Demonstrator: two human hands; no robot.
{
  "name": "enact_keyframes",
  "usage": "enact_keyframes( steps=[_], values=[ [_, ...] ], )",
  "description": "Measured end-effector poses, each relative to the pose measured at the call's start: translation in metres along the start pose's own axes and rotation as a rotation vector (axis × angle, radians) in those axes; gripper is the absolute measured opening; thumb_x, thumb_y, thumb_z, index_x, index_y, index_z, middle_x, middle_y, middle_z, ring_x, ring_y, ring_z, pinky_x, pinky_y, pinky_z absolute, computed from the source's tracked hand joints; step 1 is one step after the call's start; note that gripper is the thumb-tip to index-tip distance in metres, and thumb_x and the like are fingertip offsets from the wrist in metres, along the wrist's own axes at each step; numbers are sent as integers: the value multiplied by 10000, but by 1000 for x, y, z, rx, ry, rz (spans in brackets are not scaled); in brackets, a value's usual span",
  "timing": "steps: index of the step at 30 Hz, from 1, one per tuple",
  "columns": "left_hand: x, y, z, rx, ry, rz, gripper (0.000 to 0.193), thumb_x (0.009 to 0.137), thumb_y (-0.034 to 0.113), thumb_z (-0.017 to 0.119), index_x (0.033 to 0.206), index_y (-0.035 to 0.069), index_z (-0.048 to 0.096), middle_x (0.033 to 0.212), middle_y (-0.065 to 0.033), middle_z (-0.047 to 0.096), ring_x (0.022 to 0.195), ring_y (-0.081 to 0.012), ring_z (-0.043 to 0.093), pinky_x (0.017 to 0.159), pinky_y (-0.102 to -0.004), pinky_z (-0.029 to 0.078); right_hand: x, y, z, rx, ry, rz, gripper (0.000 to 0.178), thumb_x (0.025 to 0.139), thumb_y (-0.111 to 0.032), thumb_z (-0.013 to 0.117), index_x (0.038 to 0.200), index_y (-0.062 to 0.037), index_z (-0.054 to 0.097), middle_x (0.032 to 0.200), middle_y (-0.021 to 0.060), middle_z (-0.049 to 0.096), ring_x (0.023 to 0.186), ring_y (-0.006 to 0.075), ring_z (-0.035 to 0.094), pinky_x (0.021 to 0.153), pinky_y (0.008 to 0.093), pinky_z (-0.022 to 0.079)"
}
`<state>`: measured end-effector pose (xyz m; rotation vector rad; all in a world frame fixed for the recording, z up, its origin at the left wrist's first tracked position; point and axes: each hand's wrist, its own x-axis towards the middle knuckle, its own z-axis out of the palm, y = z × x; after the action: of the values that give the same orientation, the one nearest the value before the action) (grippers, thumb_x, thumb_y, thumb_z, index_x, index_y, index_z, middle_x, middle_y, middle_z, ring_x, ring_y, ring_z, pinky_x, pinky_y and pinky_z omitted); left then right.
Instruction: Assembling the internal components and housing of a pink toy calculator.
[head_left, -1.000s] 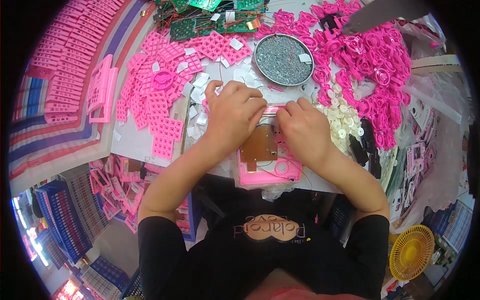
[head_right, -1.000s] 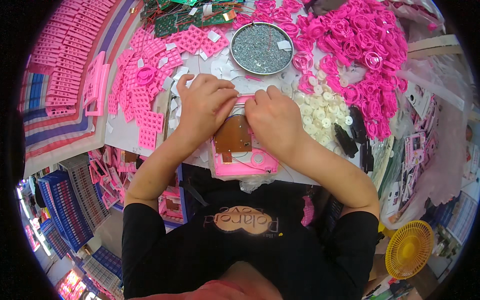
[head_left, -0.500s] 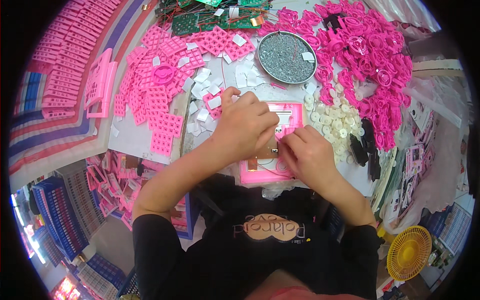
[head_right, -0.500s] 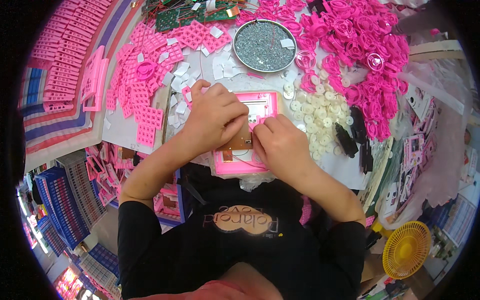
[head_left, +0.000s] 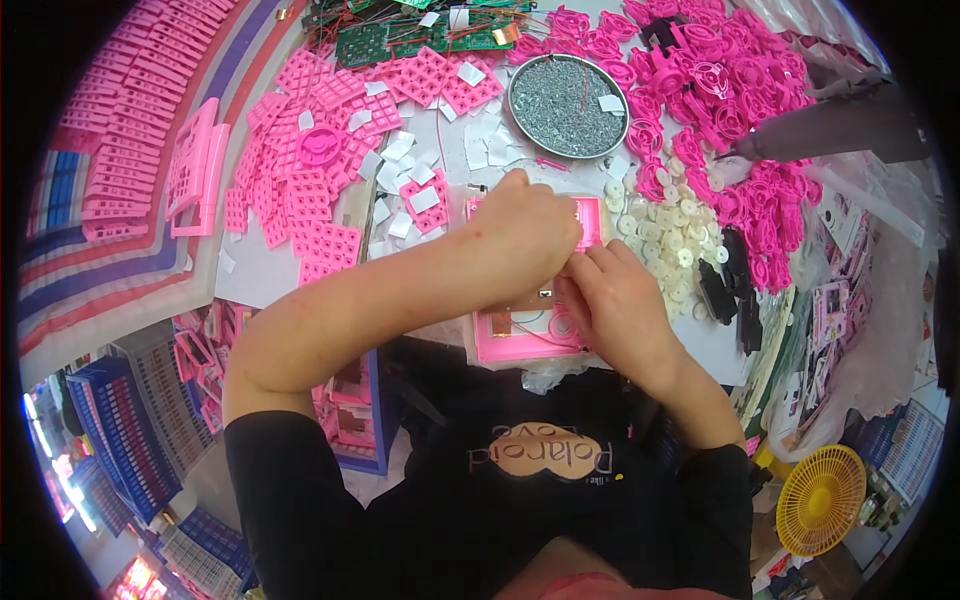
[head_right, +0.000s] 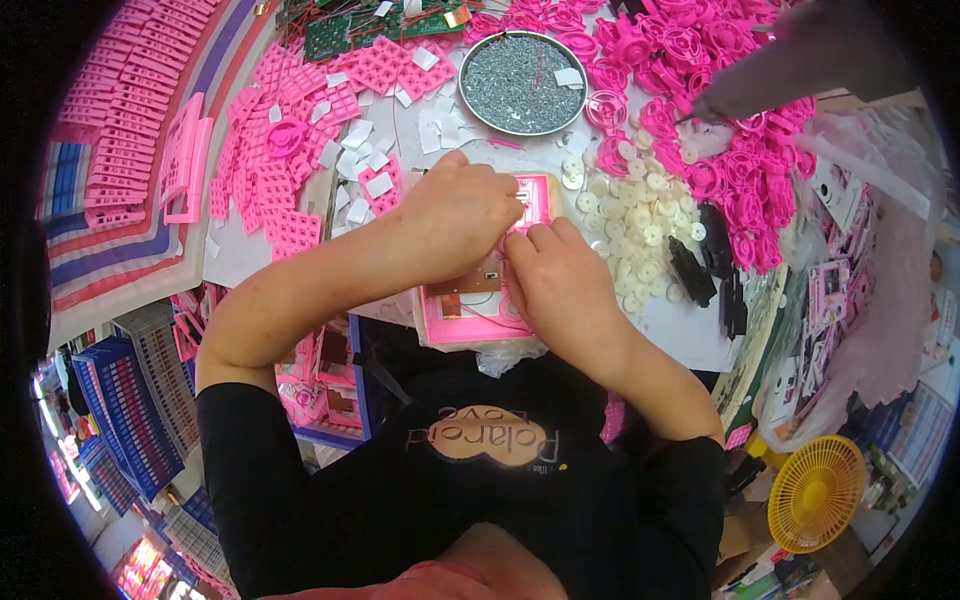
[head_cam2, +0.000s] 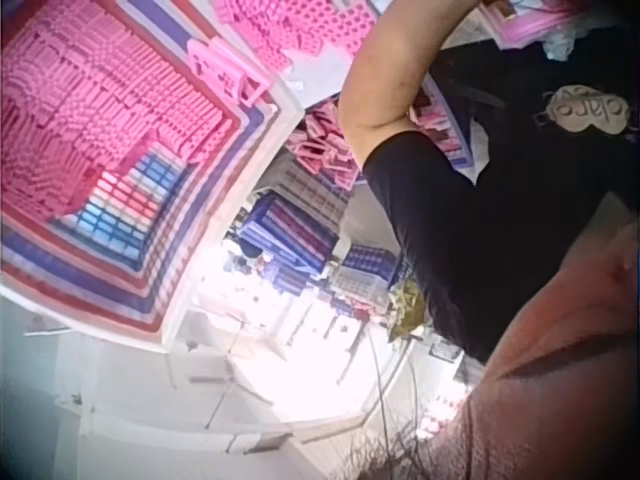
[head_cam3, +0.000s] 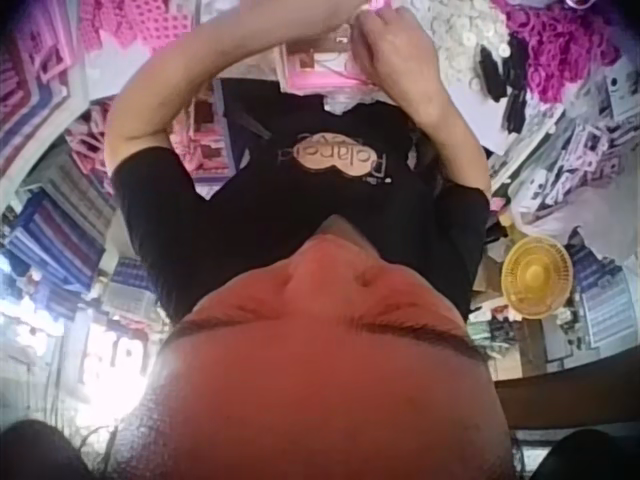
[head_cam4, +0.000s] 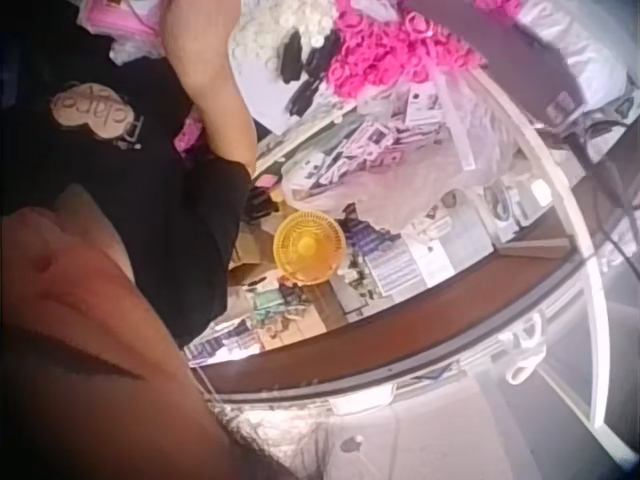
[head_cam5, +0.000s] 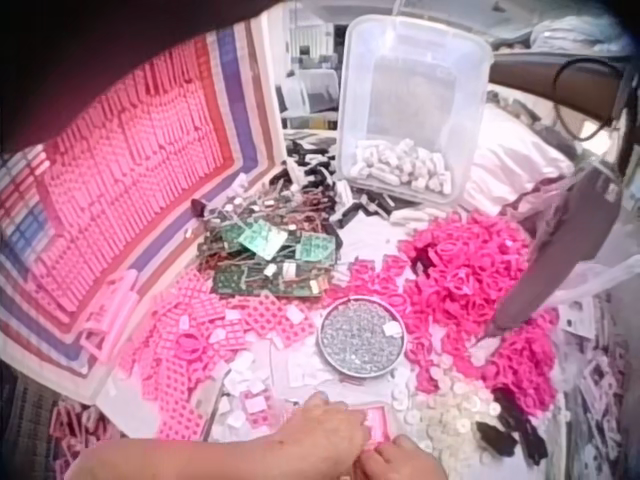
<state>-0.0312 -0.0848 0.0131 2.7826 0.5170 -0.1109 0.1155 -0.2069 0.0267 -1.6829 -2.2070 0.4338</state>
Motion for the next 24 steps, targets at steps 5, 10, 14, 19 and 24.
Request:
enact_keyframes(
  steps=[5,10,14,19,24],
  values=[
    [0,-13,-14,-282,-60,-180,184,780,192,766,841,36,688,850,-141,693,836,-367,675,727,-486,526,7,8,-2,80,48,-20,185,799,-54,734,943,-41,619,863,115,616,835,321,581,715,425,489],
    [-3,-16,-14,-358,3,-227,141,779,167,744,838,49,695,791,-159,693,818,-361,673,740,-470,527,20,22,18,88,326,-138,159,787,-101,757,912,-77,660,948,73,627,938,315,574,783,404,498],
    [-3,-14,-13,-367,22,-248,130,781,163,729,846,53,703,782,-156,691,801,-363,674,737,-472,528,20,26,19,65,276,-90,123,760,-93,773,849,-68,691,986,57,632,952,307,558,816,415,487],
    [-3,-15,-9,-365,19,-255,126,780,157,721,844,51,699,783,-163,690,803,-362,676,735,-477,528,20,37,-1,70,121,-307,164,753,-115,771,911,-84,743,974,41,643,942,284,573,790,396,521],
    [-5,-16,-7,-375,46,-238,126,776,154,718,846,50,699,784,-162,691,805,-366,675,736,-484,526,20,37,-7,36,59,-362,183,754,-139,769,934,-105,763,970,23,654,928,272,588,758,372,543]
  ],
)
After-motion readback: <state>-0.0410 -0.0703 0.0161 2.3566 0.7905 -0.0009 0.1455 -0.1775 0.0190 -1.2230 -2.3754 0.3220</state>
